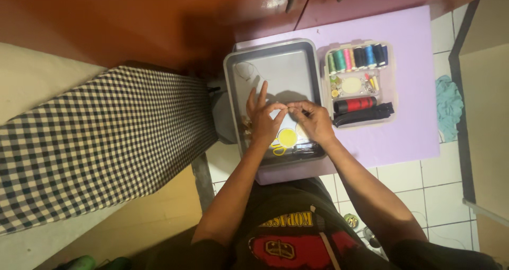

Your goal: The person organizes sewing supplies by moving small items within a metal tray and sorting thread spools into a plastic container.

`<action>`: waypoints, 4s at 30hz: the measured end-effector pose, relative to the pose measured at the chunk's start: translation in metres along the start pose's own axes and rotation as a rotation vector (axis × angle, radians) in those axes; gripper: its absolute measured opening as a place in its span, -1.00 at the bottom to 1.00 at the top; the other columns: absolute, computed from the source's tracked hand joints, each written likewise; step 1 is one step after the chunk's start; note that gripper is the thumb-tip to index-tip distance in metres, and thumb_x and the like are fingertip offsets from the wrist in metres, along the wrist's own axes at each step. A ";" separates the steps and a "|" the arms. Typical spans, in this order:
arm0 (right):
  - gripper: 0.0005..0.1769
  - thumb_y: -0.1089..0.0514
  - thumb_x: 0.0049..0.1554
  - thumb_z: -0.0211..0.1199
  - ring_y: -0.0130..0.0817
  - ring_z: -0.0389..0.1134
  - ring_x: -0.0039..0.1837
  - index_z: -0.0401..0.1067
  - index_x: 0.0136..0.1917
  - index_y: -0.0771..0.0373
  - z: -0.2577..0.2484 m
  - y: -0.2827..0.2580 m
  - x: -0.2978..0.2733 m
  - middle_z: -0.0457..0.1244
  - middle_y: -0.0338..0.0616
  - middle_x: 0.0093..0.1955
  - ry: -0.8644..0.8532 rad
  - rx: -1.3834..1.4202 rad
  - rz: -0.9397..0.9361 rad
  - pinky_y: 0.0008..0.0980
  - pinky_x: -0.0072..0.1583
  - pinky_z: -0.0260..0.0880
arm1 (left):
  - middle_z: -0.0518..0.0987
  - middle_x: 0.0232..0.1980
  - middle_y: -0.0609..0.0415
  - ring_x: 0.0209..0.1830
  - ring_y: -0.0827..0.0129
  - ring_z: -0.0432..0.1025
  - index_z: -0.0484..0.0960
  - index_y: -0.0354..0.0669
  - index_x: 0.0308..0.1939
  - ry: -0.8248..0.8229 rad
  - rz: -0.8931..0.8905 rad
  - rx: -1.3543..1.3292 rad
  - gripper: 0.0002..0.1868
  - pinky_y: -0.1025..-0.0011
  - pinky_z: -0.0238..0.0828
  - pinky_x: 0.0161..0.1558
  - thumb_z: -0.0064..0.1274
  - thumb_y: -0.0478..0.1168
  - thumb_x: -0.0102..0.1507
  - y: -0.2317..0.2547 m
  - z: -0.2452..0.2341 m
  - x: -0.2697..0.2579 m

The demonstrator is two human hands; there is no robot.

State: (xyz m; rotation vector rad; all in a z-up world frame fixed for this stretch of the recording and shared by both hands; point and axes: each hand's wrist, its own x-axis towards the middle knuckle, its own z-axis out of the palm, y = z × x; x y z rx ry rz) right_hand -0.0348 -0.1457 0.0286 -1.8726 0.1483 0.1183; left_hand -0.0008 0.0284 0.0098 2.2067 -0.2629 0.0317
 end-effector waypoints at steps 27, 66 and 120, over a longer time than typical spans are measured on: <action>-0.79 -0.01 0.20 0.34 0.07 0.44 -0.03 0.63 0.02 0.10 -0.105 0.078 0.030 0.42 0.03 -0.06 0.281 -0.792 0.173 -0.01 0.01 0.41 | 0.53 -0.14 0.09 0.05 0.13 0.31 0.76 -0.07 -0.45 -0.090 0.017 0.567 -0.89 0.15 0.23 0.01 0.15 -0.19 0.03 -0.060 -0.029 -0.019; -0.94 0.11 0.22 0.35 -0.05 0.40 -0.01 0.61 -0.07 0.06 -0.180 0.099 0.005 0.35 -0.11 -0.07 0.472 -1.101 -0.067 -0.08 -0.06 0.41 | 0.58 -0.11 0.08 0.06 0.06 0.36 0.70 -0.06 -0.30 -0.057 0.141 0.442 -0.91 0.06 0.26 0.07 0.19 -0.20 0.14 -0.043 -0.023 -0.013; -0.82 0.05 0.14 0.33 -0.08 0.41 0.05 0.50 -0.03 0.16 0.058 0.003 -0.023 0.35 -0.12 -0.03 -0.046 -0.691 -0.048 -0.12 0.06 0.42 | 0.56 -0.10 0.12 0.17 0.16 0.33 0.67 -0.03 -0.38 -0.223 0.209 0.342 -0.95 0.15 0.24 0.12 0.13 -0.30 0.14 -0.079 -0.019 -0.040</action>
